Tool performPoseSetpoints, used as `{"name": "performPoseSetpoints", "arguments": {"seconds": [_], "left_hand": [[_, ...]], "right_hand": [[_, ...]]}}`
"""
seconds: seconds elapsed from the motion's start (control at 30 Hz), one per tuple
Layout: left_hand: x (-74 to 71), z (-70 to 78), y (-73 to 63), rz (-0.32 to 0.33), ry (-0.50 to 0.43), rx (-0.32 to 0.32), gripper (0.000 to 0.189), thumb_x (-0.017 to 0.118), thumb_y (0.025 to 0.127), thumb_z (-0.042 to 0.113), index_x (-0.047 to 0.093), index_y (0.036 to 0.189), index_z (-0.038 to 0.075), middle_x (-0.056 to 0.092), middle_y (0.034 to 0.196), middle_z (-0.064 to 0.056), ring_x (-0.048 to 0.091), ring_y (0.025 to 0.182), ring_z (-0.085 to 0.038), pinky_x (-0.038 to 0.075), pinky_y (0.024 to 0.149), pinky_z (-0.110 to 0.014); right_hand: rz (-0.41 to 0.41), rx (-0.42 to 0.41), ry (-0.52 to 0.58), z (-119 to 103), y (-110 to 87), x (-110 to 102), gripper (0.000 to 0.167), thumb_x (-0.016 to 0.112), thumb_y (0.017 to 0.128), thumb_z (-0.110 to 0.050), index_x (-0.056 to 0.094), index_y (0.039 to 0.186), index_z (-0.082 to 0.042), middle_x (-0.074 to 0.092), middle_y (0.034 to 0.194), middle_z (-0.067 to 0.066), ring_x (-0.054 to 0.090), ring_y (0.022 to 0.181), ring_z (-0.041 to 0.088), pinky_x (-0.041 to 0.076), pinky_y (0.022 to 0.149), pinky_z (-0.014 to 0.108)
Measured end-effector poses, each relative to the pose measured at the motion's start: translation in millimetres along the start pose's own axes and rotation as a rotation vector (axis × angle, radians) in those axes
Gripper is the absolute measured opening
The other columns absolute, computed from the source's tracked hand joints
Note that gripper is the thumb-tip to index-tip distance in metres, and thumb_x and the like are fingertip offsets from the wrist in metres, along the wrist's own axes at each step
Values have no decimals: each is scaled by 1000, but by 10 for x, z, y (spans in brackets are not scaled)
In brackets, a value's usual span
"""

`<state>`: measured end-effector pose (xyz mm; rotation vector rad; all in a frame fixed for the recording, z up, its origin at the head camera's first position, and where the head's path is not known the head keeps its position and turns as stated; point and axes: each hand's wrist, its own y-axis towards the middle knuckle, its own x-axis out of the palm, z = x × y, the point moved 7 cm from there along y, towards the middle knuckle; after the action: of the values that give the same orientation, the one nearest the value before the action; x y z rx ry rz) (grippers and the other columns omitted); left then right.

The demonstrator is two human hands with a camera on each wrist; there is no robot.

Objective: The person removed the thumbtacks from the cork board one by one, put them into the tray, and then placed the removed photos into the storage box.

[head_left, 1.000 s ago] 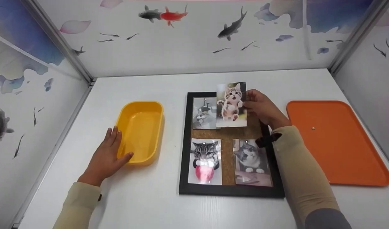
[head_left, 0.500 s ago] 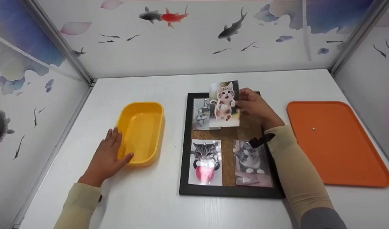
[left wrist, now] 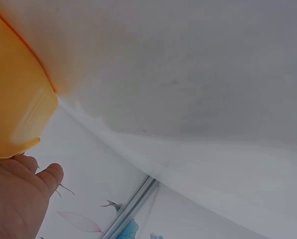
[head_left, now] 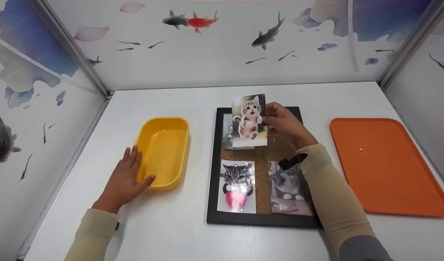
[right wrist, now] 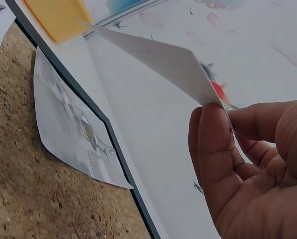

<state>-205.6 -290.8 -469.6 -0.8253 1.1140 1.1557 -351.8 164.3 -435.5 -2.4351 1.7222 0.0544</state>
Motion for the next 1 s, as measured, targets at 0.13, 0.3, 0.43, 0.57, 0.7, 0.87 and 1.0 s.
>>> {"name": "performPoseSetpoints", "arguments": {"seconds": [0.13,0.3,0.43,0.57,0.7,0.87,1.0], "left_hand": [[-22,15,-4,-3,2,-5,94,49,96,61,17,155,-6,8,164,-20,0,151,-37,14,116,-59],[3,6,2,-11,10,-20,95,47,96,63,15,156,-4,7,165,-18,-2,151,-35,14,117,-57],[17,1,-3,-15,10,-27,94,49,96,61,15,156,-4,7,165,-18,-2,151,-35,14,117,-57],[12,7,-1,-19,9,-27,94,49,96,61,15,156,-3,7,165,-18,-2,151,-36,14,117,-57],[16,1,9,-16,10,-29,95,47,96,63,15,156,-3,6,165,-17,-3,151,-35,14,117,-57],[14,-2,-3,-16,-1,-33,94,48,96,62,16,156,-3,7,165,-17,-3,151,-35,15,117,-58],[7,-1,1,-6,-1,-28,94,48,96,62,17,156,-4,8,165,-17,-3,151,-35,16,116,-58]], "right_hand": [[-31,-15,-3,-48,50,87,25,51,103,-10,43,127,-7,51,111,13,58,92,25,54,75,42],[-54,-33,26,-141,125,220,26,50,101,-5,43,126,-5,52,112,15,59,96,26,55,78,43],[-75,-29,31,-213,185,333,24,50,101,-3,45,125,-6,54,113,17,61,96,29,57,75,40],[-93,-33,36,-268,244,419,22,50,102,-4,46,123,-7,55,112,17,61,95,30,57,71,40],[-110,-53,37,-318,294,504,20,50,101,-3,46,121,-8,55,109,15,60,93,28,55,67,37],[-146,-74,48,-353,326,649,20,51,101,-3,47,120,-7,56,110,15,60,93,28,56,67,37],[-148,-82,44,-368,337,736,20,51,100,-2,48,120,-7,56,108,14,60,92,27,55,66,37]]}}
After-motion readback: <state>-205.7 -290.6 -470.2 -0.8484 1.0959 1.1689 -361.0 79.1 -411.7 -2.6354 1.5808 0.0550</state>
